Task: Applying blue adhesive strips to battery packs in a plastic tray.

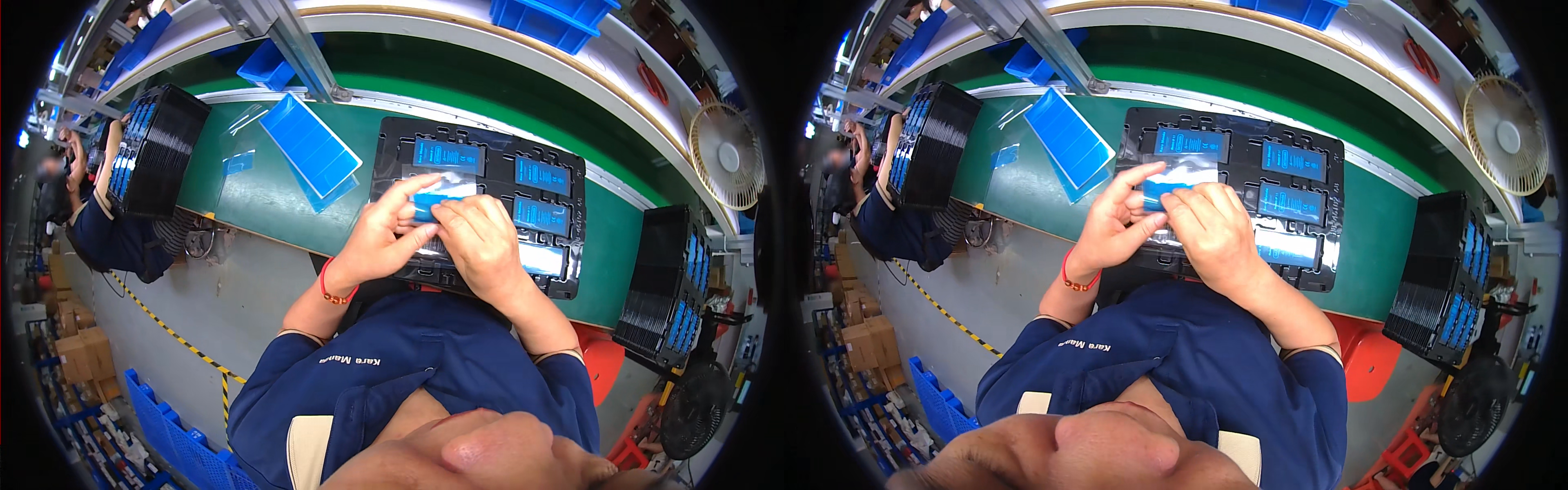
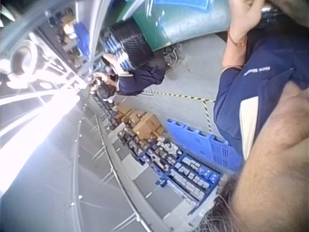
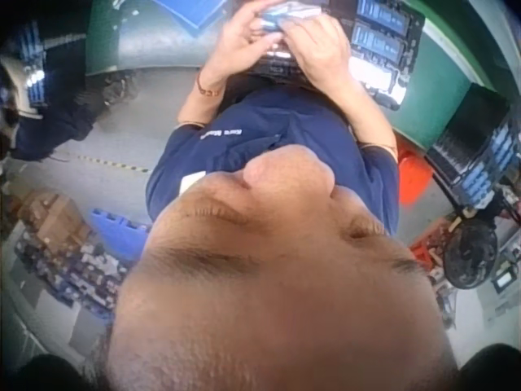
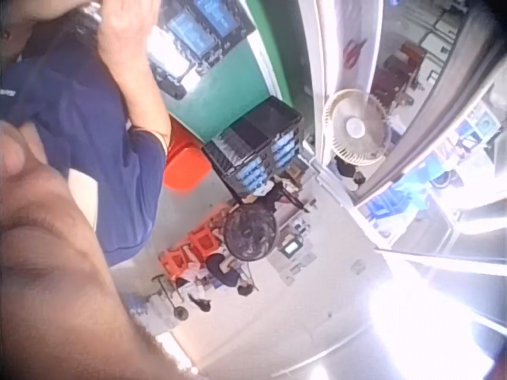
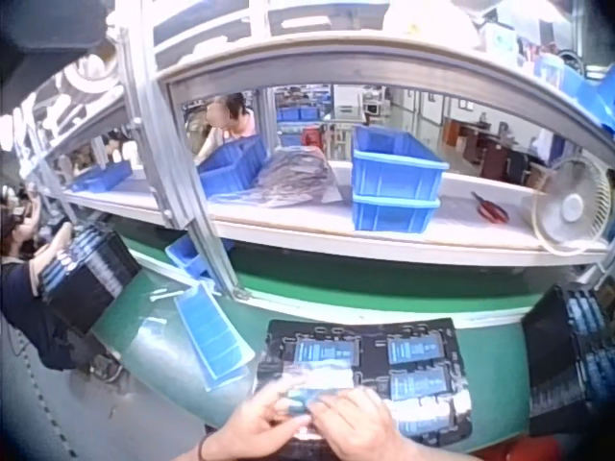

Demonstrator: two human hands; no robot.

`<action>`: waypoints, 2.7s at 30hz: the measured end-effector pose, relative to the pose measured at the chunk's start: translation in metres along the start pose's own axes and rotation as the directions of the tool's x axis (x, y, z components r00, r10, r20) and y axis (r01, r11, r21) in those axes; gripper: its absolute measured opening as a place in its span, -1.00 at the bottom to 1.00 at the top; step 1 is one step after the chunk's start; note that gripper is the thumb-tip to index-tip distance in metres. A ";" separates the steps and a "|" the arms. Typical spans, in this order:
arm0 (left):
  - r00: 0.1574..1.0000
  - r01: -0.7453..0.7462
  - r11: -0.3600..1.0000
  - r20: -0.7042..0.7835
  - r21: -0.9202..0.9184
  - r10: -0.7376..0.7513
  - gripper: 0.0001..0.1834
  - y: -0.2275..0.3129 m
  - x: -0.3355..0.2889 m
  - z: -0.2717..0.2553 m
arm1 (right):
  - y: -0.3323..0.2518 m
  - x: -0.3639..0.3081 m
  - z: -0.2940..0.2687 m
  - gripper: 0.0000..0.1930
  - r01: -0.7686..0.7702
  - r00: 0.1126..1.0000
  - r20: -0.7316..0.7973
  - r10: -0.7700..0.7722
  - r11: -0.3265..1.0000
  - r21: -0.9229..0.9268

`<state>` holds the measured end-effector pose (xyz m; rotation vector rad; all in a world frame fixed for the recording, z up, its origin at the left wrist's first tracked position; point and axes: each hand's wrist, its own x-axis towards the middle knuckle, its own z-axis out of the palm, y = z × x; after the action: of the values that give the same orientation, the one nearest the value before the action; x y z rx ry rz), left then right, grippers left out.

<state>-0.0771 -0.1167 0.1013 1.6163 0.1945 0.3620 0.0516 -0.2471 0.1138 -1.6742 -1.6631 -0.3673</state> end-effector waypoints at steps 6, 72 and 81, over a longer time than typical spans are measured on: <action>0.908 -0.388 0.799 0.044 0.460 0.416 -0.45 0.004 0.001 0.006 | 0.001 -0.002 -0.009 -0.78 -0.034 0.999 -0.014 0.036 0.994 0.103; 0.992 -0.126 0.922 0.077 0.366 0.105 -0.40 -0.019 -0.027 -0.044 | 0.010 -0.018 -0.019 -0.85 -0.891 0.419 0.639 0.645 0.156 0.427; 0.977 -0.211 0.826 0.099 0.522 0.188 -0.45 -0.015 -0.026 -0.040 | 0.009 -0.018 -0.016 -0.85 -0.888 0.430 0.621 0.655 0.183 0.422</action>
<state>-0.1135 -0.0872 0.0849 2.2048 0.0935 0.4605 0.0625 -0.2703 0.1102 -1.7008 -0.6410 1.0330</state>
